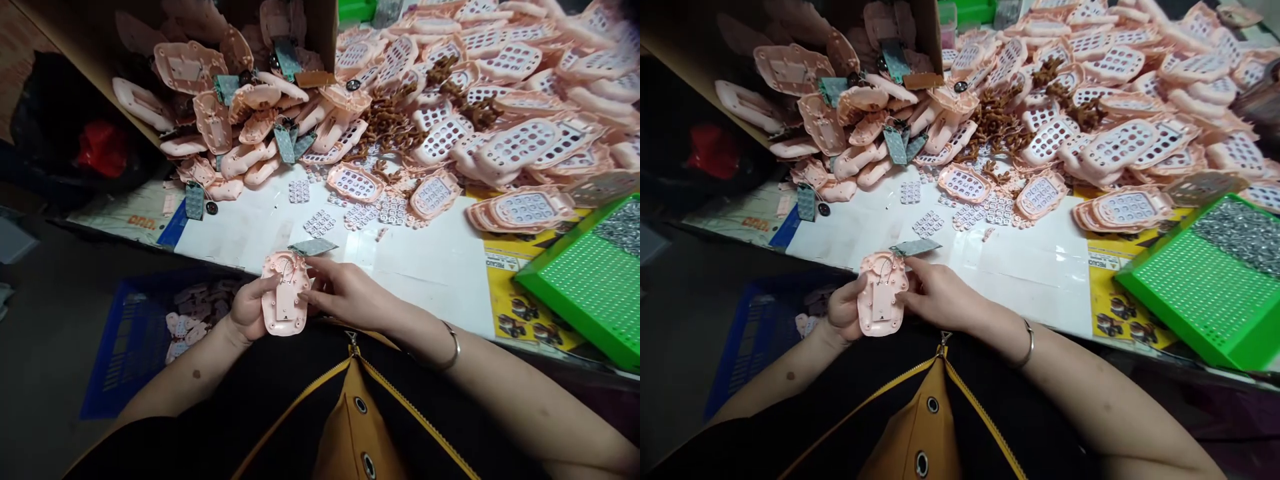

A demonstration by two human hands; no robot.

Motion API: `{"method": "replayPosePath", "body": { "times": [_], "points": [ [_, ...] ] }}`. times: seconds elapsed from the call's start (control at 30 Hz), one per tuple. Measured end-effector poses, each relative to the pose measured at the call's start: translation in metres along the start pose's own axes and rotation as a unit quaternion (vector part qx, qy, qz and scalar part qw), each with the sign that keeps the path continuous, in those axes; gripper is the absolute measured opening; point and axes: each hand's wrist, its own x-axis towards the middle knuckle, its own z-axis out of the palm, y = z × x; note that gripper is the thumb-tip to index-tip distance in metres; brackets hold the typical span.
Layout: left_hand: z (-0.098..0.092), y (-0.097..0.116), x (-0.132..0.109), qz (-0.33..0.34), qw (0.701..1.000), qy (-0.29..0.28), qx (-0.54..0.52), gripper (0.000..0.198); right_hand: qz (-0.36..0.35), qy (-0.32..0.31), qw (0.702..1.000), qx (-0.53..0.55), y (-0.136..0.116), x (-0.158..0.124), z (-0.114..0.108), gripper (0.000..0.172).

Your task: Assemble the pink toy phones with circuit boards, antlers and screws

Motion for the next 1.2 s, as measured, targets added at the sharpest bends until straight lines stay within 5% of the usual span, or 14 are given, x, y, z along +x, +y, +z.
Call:
{"method": "replayPosePath", "body": {
  "times": [0.07, 0.27, 0.47, 0.7, 0.9, 1.07, 1.2],
  "points": [
    [-0.008, 0.001, -0.002, -0.026, 0.999, -0.007, -0.025, 0.040, -0.024, 0.034, 0.993, -0.106, -0.007, -0.002, -0.008, 0.019],
    [-0.019, 0.010, -0.013, -0.009, 1.000, -0.006, -0.025, 0.043, -0.028, 0.133, 0.935, -0.327, 0.012, 0.006, -0.044, 0.024],
    [-0.023, 0.013, -0.016, 0.004, 1.000, -0.014, -0.011, 0.049, -0.220, 0.001, 0.880, -0.421, 0.026, 0.040, -0.040, 0.064],
    [-0.030, 0.012, -0.015, -0.015, 1.000, -0.021, 0.009, 0.056, -0.204, -0.033, 0.867, -0.453, 0.019, 0.056, -0.031, 0.068],
    [-0.023, 0.015, -0.014, -0.024, 0.998, 0.049, 0.029, 0.060, -0.240, 0.022, 0.839, -0.488, 0.013, 0.019, -0.037, 0.056],
    [-0.014, 0.014, -0.015, -0.017, 0.995, 0.079, 0.055, 0.051, -0.189, -0.038, 0.886, -0.422, 0.027, -0.007, -0.043, 0.058],
    [-0.012, 0.014, -0.015, -0.020, 0.994, 0.091, 0.064, 0.051, -0.133, 0.010, 0.915, -0.380, 0.039, 0.011, -0.047, 0.035]
  ]
}}
